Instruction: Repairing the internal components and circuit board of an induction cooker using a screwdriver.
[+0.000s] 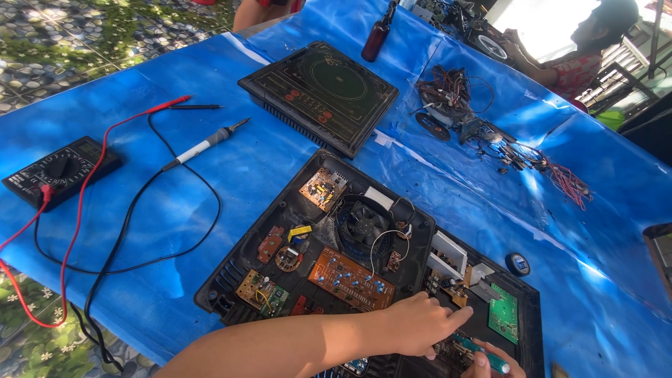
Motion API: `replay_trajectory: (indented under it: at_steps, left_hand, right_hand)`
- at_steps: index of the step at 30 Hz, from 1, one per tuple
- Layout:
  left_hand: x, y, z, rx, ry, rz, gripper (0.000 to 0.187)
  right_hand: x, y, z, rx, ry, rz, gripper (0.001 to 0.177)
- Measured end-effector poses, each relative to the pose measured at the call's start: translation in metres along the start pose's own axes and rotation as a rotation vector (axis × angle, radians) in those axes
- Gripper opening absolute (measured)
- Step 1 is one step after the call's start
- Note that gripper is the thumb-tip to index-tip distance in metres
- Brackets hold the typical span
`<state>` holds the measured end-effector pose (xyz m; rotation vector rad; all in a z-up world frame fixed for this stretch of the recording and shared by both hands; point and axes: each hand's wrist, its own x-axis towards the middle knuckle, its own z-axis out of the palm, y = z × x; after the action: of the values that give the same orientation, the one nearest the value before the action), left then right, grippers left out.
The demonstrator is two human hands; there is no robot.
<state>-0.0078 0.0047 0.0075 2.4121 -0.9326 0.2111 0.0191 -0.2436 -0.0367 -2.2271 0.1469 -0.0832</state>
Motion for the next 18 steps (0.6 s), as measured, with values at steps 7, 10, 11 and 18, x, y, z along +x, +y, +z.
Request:
replay_trajectory:
  at_steps: [7,10,11,18]
  left_hand:
    - [0.001,0.0,0.004,0.029,0.006,-0.018,0.11]
    - [0.0,0.001,0.004,0.035,0.019,-0.014,0.11]
    - [0.0,0.001,0.004,0.041,0.029,-0.007,0.109]
    - [0.0,0.001,-0.001,0.003,-0.026,-0.012,0.108]
  right_hand:
    - [0.003,0.026,0.013,0.193,0.116,-0.28,0.031]
    - [0.002,0.022,0.012,0.18,0.119,-0.272,0.032]
    - [0.002,0.02,0.01,0.162,0.101,-0.238,0.033]
    - [-0.049,-0.035,0.022,0.12,0.26,-0.301,0.032]
